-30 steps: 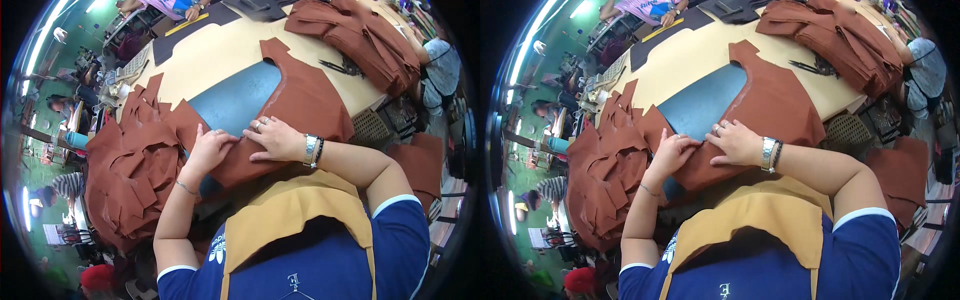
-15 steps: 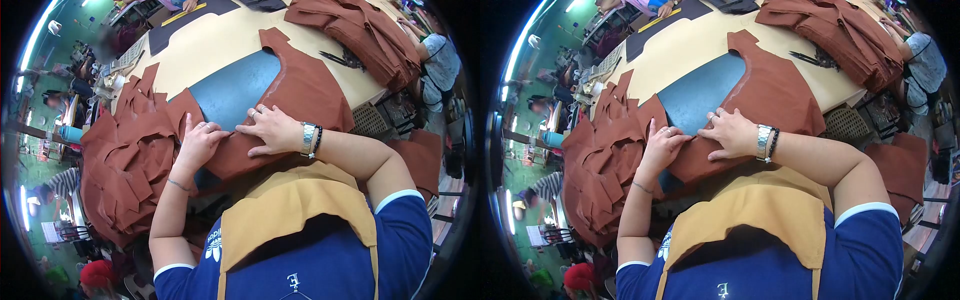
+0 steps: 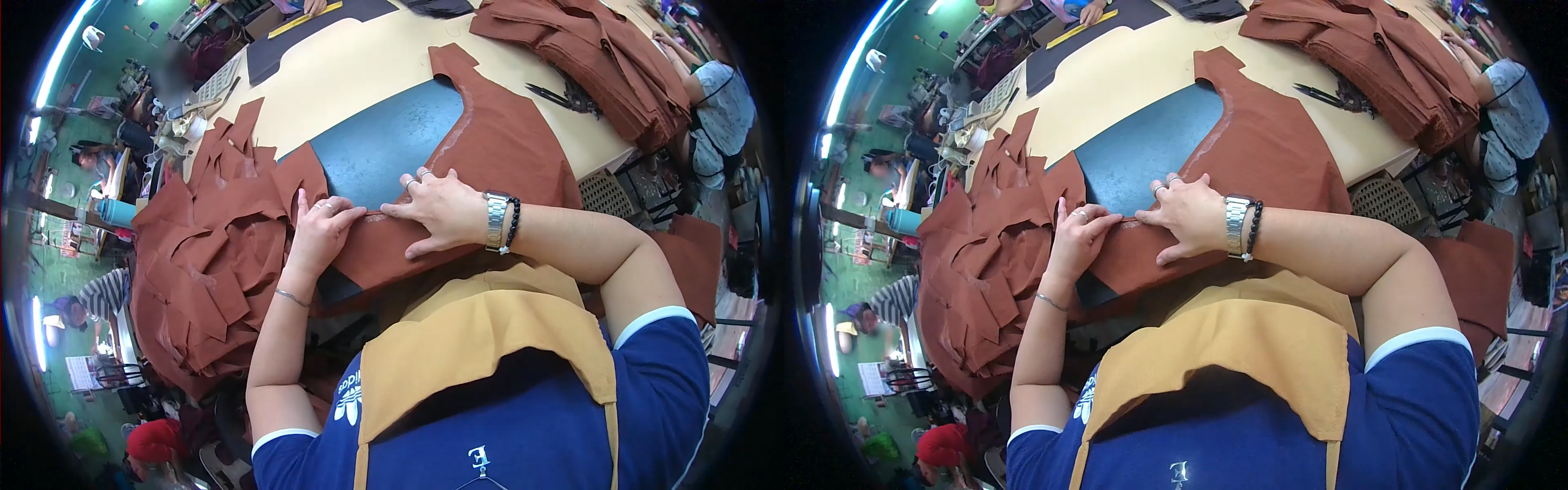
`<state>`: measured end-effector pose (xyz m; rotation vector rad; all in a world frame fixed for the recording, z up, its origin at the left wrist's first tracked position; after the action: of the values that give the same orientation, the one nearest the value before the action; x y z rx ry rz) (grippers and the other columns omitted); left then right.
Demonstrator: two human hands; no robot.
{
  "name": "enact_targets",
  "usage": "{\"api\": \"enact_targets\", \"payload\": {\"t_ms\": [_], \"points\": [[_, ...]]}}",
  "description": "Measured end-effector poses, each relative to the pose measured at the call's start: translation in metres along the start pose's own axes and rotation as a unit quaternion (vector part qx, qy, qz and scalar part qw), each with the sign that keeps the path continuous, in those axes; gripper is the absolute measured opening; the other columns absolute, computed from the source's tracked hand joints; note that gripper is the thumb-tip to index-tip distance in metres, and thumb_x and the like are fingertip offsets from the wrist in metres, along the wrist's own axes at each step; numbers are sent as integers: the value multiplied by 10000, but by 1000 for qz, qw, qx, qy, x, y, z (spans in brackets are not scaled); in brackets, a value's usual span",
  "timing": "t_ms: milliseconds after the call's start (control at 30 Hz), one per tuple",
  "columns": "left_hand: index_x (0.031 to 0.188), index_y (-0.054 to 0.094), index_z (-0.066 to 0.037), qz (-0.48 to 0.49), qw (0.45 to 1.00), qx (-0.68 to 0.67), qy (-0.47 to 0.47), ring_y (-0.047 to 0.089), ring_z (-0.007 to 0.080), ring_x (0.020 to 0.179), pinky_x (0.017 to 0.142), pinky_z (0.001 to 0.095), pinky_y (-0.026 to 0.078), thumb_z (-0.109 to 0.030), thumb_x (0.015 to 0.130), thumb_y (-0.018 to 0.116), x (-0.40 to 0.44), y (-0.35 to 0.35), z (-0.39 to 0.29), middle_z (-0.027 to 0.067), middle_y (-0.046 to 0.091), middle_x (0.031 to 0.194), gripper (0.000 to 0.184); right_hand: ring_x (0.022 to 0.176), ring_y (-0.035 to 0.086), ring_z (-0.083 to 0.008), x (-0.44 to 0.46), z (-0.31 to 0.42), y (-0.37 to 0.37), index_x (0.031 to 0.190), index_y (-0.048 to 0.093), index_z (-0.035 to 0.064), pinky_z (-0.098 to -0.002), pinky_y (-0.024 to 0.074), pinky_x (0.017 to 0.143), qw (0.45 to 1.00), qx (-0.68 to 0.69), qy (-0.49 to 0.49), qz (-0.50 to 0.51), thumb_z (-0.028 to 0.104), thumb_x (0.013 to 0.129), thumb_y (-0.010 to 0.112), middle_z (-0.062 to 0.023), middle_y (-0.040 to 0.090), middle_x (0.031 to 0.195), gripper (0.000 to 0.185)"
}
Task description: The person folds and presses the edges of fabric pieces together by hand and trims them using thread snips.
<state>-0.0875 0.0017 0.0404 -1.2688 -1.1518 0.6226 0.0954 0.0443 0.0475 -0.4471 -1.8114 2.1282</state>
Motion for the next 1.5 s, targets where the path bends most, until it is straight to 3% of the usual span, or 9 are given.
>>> {"api": "enact_targets", "payload": {"t_ms": [367, 533, 633, 833, 967, 1033, 1167, 1333, 1500], "points": [[962, 723, -215, -5, 1000, 10, -18, 650, 194, 983, 1048, 716, 295, -147, 868, 668, -1, -2, 0, -24, 669, 990, 128, 1098, 554, -445, 20, 23, 2, 1498, 414, 318, -662, 488, 871, 992, -81, 68, 69, 836, 651, 632, -249, 500, 1281, 1017], [996, 713, -189, -35, 996, 37, -71, 611, 215, 1069, 1083, 681, 255, -207, 888, 675, -8, -10, -14, 20, 642, 1089, 117, 1097, 585, -416, 9, -8, -9, 1447, 468, 147, -615, 492, 917, 983, 121, 34, 135, 764, 763, 608, -248, 504, 1276, 932], [1081, 678, -147, -136, 974, -24, -178, 550, 255, 1156, 1083, 626, 270, -369, 881, 682, -41, -29, -34, 80, 592, 1164, 299, 1209, 534, -380, -11, -48, -12, 1410, 494, 96, -613, 445, 970, 961, 274, 37, 3, 717, 825, 580, -219, 529, 1296, 858], [1274, 569, -38, -23, 958, 23, -284, 438, 363, 1215, 1059, 520, 282, -547, 801, 708, -77, -16, -87, 176, 467, 1285, 708, 1477, 232, -368, -41, -57, 24, 1491, 384, 97, -674, 144, 1143, 984, 67, 123, -108, 686, 860, 557, -214, 318, 1553, 880], [1141, 624, -84, -47, 968, -82, -231, 535, 287, 1110, 1016, 436, 367, -292, 879, 704, -50, 0, -83, 92, 581, 1116, 344, 1499, 160, -380, -13, -40, 29, 1542, 275, 101, -719, 62, 1126, 966, 170, 164, -101, 628, 935, 488, -217, 263, 1581, 832], [1132, 615, -83, -98, 839, -388, -370, 595, 248, 1082, 982, 395, 428, -133, 957, 608, -54, 5, -53, 105, 638, 1111, 182, 1483, 189, -403, -4, -34, 17, 1535, 267, 70, -612, 142, 1170, 936, 297, 131, -137, 516, 981, 501, -228, 265, 1576, 749], [1323, 541, -9, -394, 459, -665, -439, 612, 258, 1146, 1017, 408, 473, -294, 1042, 495, -107, -41, 15, 117, 624, 1280, 403, 1429, 316, -388, -2, -52, -20, 1478, 341, 12, -429, 276, 1176, 850, 468, 52, -236, 400, 995, 545, -243, 361, 1512, 653], [1378, 526, -42, -566, 489, -430, -505, 557, 322, 1232, 1072, 444, 436, -423, 974, 486, -271, -165, 18, 171, 558, 1373, 557, 1384, 402, -366, -12, -96, -9, 1393, 474, 37, -491, 285, 1166, 911, 305, 132, -242, 429, 983, 550, -201, 492, 1417, 572], [1378, 523, -31, -596, 472, -163, -629, 552, 331, 1233, 1073, 440, 428, -408, 983, 483, -379, -159, 0, 179, 555, 1375, 547, 1403, 374, -360, -22, -102, 26, 1348, 538, 110, -570, 274, 1153, 955, 159, 131, -214, 446, 953, 595, -158, 487, 1434, 522]]}}
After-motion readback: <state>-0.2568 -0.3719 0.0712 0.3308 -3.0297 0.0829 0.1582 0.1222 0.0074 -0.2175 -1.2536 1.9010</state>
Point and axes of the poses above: each hand's wrist, its own x-axis towards the middle knuckle, its own y-axis out of the palm, z = x × y, the point moved 6 cm from there along x, towards the middle knuckle
